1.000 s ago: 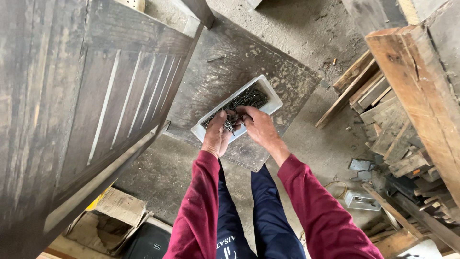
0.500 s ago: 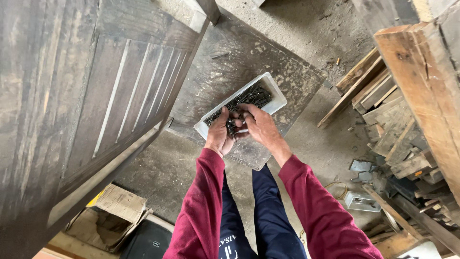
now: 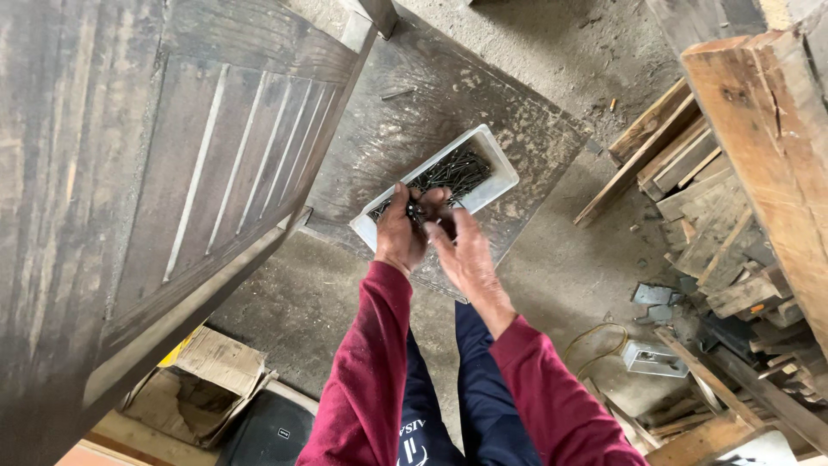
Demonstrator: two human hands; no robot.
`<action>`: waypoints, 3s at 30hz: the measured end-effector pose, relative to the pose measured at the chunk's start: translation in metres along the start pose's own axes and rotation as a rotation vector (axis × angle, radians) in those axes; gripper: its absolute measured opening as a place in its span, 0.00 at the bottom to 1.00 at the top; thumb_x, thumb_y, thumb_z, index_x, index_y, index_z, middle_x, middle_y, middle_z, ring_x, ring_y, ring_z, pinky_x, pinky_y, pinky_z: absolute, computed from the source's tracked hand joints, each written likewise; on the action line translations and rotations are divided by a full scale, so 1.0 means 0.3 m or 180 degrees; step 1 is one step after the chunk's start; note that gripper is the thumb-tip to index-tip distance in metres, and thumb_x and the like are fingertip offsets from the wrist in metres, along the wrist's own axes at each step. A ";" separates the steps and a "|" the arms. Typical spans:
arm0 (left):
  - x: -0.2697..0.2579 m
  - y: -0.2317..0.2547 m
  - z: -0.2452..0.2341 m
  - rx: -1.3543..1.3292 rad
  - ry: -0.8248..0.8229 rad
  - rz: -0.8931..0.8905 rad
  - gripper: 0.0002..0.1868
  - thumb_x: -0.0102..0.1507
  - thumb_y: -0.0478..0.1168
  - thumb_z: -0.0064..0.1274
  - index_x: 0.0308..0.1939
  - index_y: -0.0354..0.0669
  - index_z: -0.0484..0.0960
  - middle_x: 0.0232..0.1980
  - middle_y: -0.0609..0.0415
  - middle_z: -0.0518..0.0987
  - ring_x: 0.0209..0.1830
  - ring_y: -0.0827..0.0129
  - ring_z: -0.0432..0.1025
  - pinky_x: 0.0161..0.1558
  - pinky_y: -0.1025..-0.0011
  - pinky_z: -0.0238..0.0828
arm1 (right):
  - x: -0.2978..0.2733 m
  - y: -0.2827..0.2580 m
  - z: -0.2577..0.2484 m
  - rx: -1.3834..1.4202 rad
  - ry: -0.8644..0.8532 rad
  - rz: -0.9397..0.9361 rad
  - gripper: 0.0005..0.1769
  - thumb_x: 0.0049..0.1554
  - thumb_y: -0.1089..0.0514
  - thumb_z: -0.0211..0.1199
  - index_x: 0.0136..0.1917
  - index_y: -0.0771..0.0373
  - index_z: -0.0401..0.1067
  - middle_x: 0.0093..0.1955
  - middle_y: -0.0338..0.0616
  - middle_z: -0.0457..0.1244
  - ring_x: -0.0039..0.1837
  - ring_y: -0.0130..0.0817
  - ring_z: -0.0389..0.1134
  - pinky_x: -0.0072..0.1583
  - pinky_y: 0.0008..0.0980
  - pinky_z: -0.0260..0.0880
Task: The person hammers nails into wooden planks and small blocks of wood on a workbench. They repeatedly pick up nails from a container, position them on the wood, and drive them in with a hammer. The person also arranges small wooden blocks on the bench during the process.
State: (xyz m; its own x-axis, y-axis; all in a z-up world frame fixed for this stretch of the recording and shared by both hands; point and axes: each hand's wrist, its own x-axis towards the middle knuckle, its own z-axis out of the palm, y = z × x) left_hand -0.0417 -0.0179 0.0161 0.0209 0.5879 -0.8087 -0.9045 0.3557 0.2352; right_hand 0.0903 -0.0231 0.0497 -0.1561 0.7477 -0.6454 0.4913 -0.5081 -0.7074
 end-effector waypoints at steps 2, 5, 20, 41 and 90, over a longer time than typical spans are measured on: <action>0.014 -0.020 0.004 0.0098 -0.0075 0.0081 0.16 0.70 0.53 0.46 0.40 0.44 0.73 0.41 0.41 0.84 0.48 0.54 0.81 0.54 0.59 0.78 | 0.000 -0.005 0.017 0.0066 0.0245 -0.0169 0.15 0.61 0.53 0.63 0.56 0.66 0.71 0.50 0.54 0.70 0.47 0.38 0.75 0.44 0.35 0.79; 0.038 -0.048 -0.018 0.0607 -0.0075 0.0245 0.15 0.70 0.50 0.50 0.48 0.40 0.77 0.42 0.42 0.86 0.43 0.61 0.77 0.51 0.65 0.75 | -0.008 0.009 0.027 -0.0020 0.0474 -0.0280 0.12 0.59 0.55 0.65 0.50 0.68 0.75 0.46 0.56 0.70 0.45 0.41 0.75 0.46 0.37 0.77; 0.018 0.001 0.033 0.0746 0.0243 -0.0157 0.15 0.67 0.52 0.55 0.38 0.45 0.76 0.28 0.59 0.74 0.26 0.70 0.69 0.33 0.67 0.69 | -0.037 0.079 -0.046 0.0968 0.0185 -0.0218 0.10 0.62 0.61 0.61 0.57 0.59 0.76 0.44 0.46 0.71 0.38 0.30 0.72 0.39 0.28 0.76; 0.001 0.000 -0.120 0.1512 0.0386 0.0205 0.12 0.70 0.41 0.49 0.54 0.41 0.80 0.39 0.57 0.80 0.32 0.73 0.70 0.39 0.69 0.73 | 0.255 -0.062 -0.072 -0.2408 -0.0401 -0.1079 0.14 0.56 0.50 0.66 0.52 0.58 0.78 0.49 0.48 0.62 0.54 0.43 0.62 0.50 0.42 0.64; -0.029 -0.067 0.065 -0.0196 0.0413 0.0208 0.13 0.70 0.50 0.44 0.39 0.47 0.71 0.23 0.62 0.58 0.25 0.71 0.61 0.44 0.59 0.72 | -0.058 0.023 -0.041 0.0137 -0.0096 0.0485 0.11 0.61 0.56 0.61 0.52 0.65 0.75 0.43 0.45 0.72 0.40 0.30 0.73 0.42 0.30 0.75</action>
State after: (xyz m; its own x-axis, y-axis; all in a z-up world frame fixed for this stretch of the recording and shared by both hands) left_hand -0.0153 -0.0160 0.0290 -0.0905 0.5081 -0.8566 -0.9266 0.2722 0.2594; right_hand 0.1070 -0.0344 0.0596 -0.1085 0.6478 -0.7540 0.4740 -0.6330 -0.6121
